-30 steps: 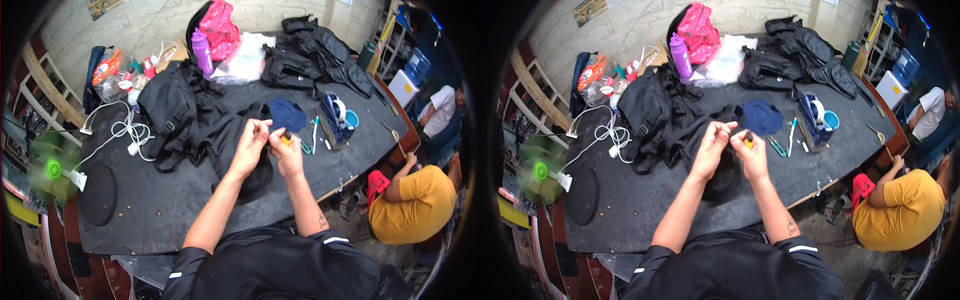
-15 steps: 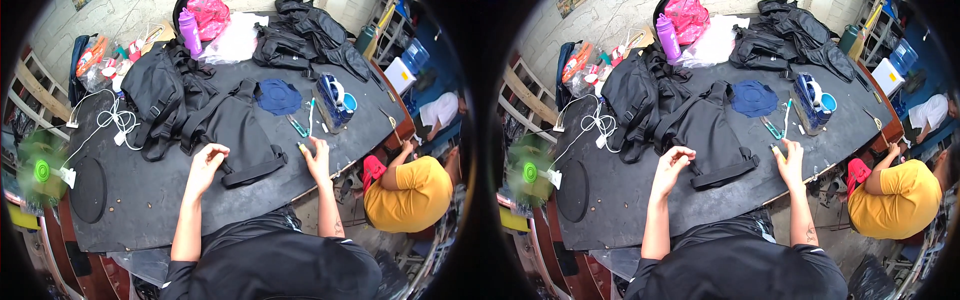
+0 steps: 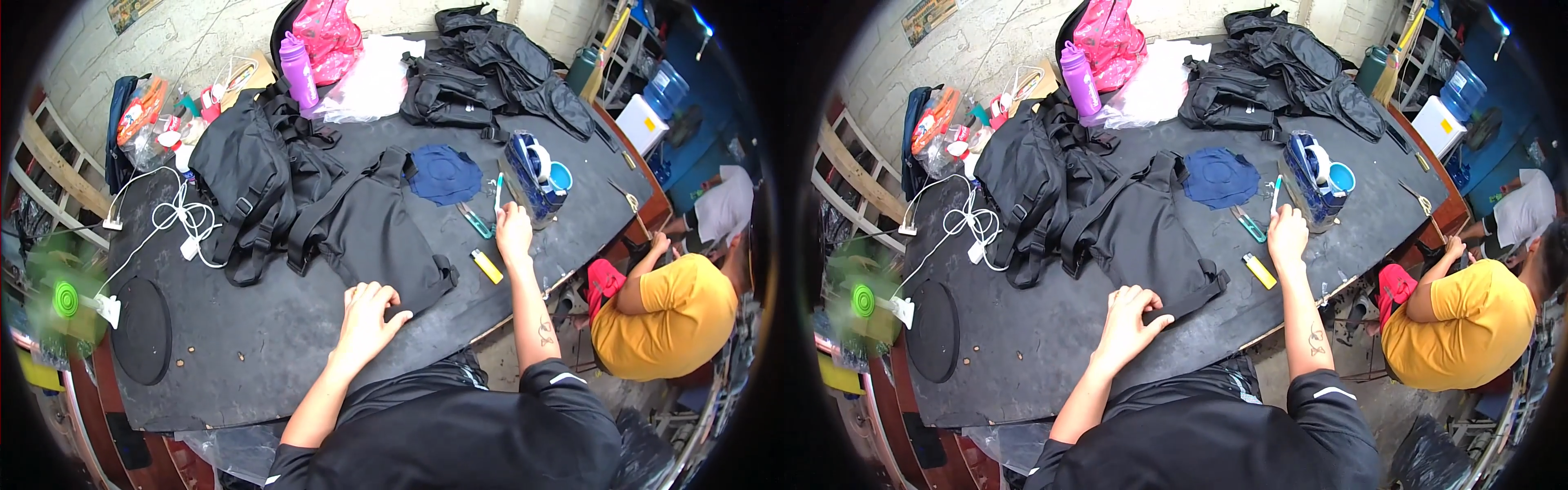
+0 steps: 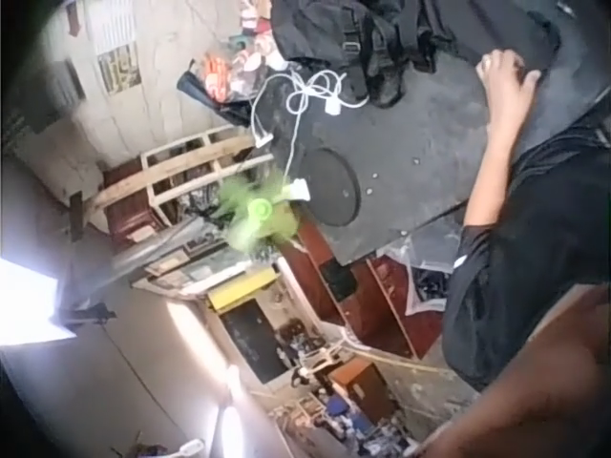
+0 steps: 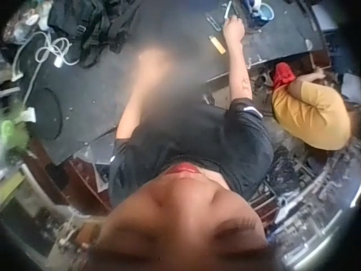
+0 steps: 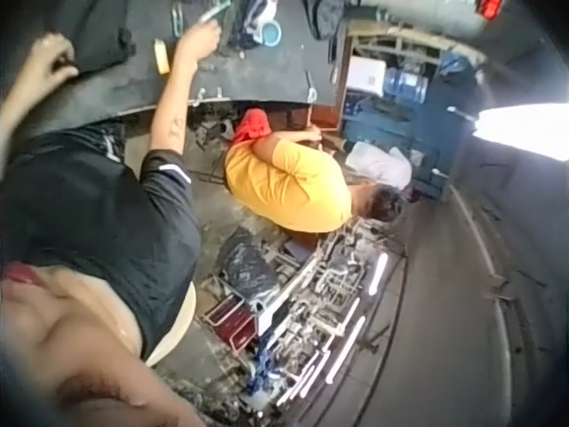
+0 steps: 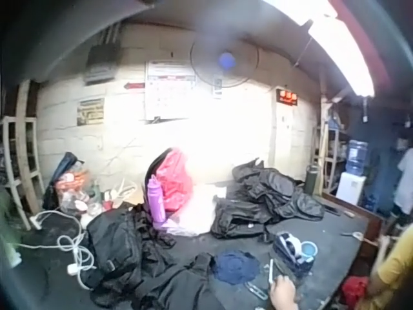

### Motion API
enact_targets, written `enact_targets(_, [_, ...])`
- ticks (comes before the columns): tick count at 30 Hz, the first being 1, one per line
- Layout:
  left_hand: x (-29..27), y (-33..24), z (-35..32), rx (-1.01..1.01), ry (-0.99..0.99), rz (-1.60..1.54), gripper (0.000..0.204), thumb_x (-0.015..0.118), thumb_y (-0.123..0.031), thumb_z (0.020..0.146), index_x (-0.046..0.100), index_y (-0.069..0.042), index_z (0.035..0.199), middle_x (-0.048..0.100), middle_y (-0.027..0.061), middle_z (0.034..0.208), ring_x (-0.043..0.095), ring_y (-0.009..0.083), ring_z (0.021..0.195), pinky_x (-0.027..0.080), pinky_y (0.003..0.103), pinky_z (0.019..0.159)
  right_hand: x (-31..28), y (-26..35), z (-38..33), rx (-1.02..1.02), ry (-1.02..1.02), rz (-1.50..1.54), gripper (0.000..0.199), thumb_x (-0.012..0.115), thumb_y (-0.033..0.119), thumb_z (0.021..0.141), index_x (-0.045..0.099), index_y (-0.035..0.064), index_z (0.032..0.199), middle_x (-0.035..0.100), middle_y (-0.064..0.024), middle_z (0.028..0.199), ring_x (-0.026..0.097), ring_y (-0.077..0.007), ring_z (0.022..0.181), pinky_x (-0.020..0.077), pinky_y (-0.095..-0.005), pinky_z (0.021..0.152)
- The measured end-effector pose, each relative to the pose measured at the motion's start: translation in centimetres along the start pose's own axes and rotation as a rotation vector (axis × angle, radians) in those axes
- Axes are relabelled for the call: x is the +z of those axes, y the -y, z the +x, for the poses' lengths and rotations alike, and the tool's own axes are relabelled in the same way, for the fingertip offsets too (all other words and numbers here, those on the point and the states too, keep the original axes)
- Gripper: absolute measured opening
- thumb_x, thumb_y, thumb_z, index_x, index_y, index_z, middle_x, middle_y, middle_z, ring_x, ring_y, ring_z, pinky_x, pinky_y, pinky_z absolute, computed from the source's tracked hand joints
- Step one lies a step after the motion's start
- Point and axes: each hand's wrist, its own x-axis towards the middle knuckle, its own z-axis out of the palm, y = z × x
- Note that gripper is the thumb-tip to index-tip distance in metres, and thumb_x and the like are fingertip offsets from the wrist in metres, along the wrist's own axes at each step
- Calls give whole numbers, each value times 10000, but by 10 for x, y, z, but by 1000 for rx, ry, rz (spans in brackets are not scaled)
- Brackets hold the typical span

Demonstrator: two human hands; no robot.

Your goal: Inspecting and finishing black textile bags by trimming loose threads and checking components.

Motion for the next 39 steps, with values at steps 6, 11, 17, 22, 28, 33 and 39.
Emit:
enact_targets(6, [-6,6,-3,-50,-126,-405,228,710,-134,724,587,-7,866,535,102,860,529,257,744,453,313,664,14,-13,44,-361,125,-244,211,483,129,862,566,109,1055,495,-164,1033,554,-317,908,473,-417,743])
enact_targets(11, [4,-7,3,80,-12,141,322,743,-175,680,576,-35,917,556,90,934,495,260,918,383,376,818,-2,-23,75,-745,287,-177,152,517,102,791,557,72,934,495,-148,1009,515,-324,963,422,-397,837])
enact_targets(17, [-8,2,-2,-24,-107,-246,241,737,-106,685,534,-17,779,546,75,888,516,204,841,402,310,754,-112,11,106,-861,-179,104,190,501,93,769,566,67,947,573,-120,875,541,-303,883,403,-402,803])
enact_targets(22, [-21,4,-8,-286,-136,-700,159,670,-96,792,523,-36,794,522,-9,764,464,77,726,375,220,679,-152,-72,156,-112,58,-677,185,470,117,839,628,58,916,646,-179,820,657,-323,746,522,-431,620])
enact_targets(28, [-18,11,-14,-326,-153,-606,230,650,-147,840,444,-66,776,471,-33,722,414,50,683,337,195,648,-107,-98,164,-189,223,-555,193,469,141,840,633,39,841,659,-184,827,656,-338,803,520,-427,681])
enact_targets(33, [-17,22,-20,-381,-226,-840,217,581,-154,898,424,-69,774,559,35,772,544,108,714,431,237,699,-112,-109,141,-14,205,-520,201,434,168,884,585,64,966,650,-181,913,635,-360,868,502,-452,728])
enact_targets(39, [-10,42,-25,-499,-317,-1487,173,477,-187,959,443,-17,968,585,179,958,640,371,921,531,402,798,-106,-108,89,48,151,-249,206,459,157,879,609,132,1017,651,-186,925,624,-354,909,486,-451,752])
